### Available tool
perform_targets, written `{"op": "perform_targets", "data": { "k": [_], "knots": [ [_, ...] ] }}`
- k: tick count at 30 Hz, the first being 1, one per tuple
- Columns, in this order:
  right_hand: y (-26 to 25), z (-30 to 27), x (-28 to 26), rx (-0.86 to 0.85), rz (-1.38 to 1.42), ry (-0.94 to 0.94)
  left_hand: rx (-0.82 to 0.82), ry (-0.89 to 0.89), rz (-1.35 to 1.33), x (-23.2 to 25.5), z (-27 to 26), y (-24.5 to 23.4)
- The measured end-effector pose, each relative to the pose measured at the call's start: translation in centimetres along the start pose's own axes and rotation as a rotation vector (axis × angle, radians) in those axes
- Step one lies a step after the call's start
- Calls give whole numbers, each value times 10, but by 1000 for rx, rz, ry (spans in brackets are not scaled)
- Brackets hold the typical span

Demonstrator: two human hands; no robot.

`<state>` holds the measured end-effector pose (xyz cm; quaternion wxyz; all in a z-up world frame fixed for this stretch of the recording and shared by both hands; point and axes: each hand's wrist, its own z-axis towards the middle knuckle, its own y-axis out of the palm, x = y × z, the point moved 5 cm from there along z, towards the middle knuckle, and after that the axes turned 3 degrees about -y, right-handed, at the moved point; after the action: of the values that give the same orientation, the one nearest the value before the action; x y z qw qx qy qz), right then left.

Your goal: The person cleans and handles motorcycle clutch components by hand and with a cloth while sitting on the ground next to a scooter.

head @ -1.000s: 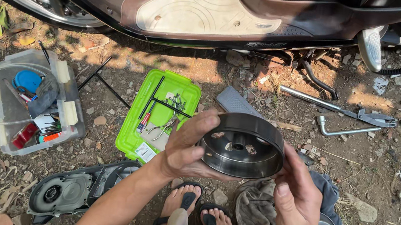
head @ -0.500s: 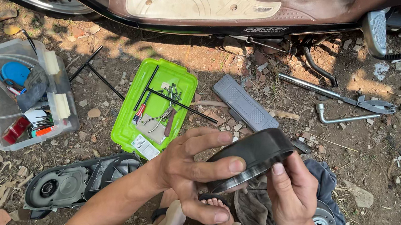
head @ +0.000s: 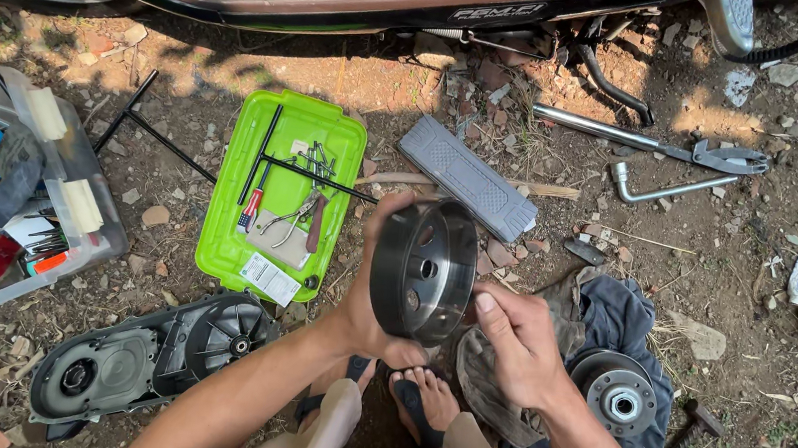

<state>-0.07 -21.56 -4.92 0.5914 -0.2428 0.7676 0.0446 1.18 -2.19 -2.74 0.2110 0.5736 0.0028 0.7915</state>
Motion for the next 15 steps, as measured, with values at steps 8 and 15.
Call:
{"op": "perform_targets", "data": {
  "k": [8, 15],
  "knots": [
    [-11, 0, -57, 224, -609, -605, 61, -361, -133, -11, -2, -1],
    [3, 7, -56, 81, -866, -561, -23, -322, 53, -5, 3, -3]
  ]
}}
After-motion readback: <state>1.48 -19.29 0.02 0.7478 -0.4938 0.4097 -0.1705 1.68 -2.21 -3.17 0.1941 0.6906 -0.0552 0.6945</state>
